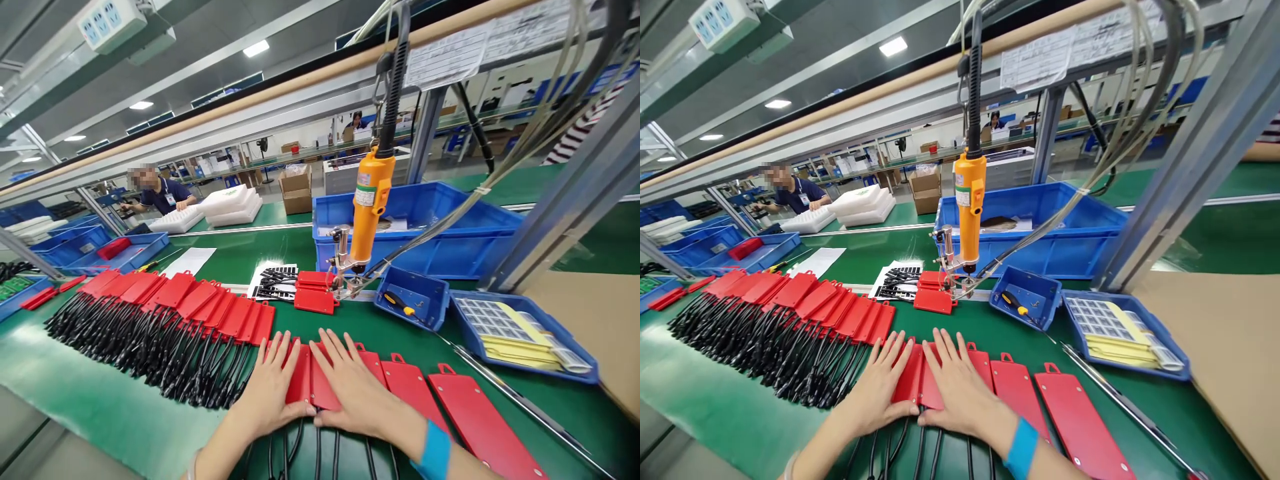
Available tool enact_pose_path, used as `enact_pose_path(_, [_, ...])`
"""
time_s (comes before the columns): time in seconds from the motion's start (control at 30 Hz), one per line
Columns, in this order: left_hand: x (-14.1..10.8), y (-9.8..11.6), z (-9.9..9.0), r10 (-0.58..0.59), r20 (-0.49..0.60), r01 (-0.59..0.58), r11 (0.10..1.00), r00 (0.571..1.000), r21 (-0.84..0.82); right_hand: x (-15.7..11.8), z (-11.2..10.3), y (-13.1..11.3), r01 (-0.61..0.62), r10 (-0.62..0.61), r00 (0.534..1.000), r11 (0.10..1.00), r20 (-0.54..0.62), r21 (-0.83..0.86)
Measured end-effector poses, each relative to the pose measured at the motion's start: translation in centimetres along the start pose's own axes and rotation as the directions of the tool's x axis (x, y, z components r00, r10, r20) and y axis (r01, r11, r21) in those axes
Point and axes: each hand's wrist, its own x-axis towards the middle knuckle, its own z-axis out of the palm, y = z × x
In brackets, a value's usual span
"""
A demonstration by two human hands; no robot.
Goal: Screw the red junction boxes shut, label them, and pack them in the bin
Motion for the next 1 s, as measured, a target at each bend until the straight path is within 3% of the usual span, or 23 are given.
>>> enact_pose_path(0.17, [-2.0,-0.3,0.6,-0.075,-0.009,0.075,0.996,0.997,0.046,0.5,1.3,1.2,0.060,-0.060,0.998,0.998,-0.017,0.000])
enact_pose_path(0.33, [-0.7,0.9,2.0,-0.247,-0.031,0.248,0.969,0.968,0.007,-0.3,1.3,2.7,0.109,-0.109,0.994,0.994,-0.011,-0.015])
enact_pose_path(0.43, [-0.2,1.4,2.2,-0.292,-0.084,0.293,0.956,0.953,0.004,-0.4,0.7,2.6,0.103,-0.102,0.995,0.994,0.017,-0.027])
enact_pose_path(0.53, [-1.6,1.5,1.9,-0.268,-0.195,0.282,0.958,0.944,0.049,-1.6,0.5,2.3,0.072,-0.073,0.997,0.996,-0.031,-0.049])
enact_pose_path(0.63, [-4.5,1.5,2.0,-0.186,-0.255,0.205,0.978,0.949,0.047,-4.3,1.7,2.4,0.055,-0.064,0.989,0.996,-0.136,-0.065])
enact_pose_path(0.73, [-6.5,2.1,2.8,-0.141,-0.204,0.151,0.988,0.969,0.033,-7.1,3.8,2.6,0.037,-0.068,0.970,0.990,-0.235,-0.136])
enact_pose_path(0.83, [-6.7,3.1,3.7,-0.160,-0.147,0.169,0.984,0.976,0.053,-8.5,5.6,2.8,0.026,-0.080,0.957,0.981,-0.278,-0.193])
enact_pose_path(1.0, [-5.9,4.8,3.1,-0.182,-0.123,0.190,0.980,0.976,0.053,-10.0,6.0,2.8,-0.041,-0.060,0.921,0.968,-0.385,-0.247])
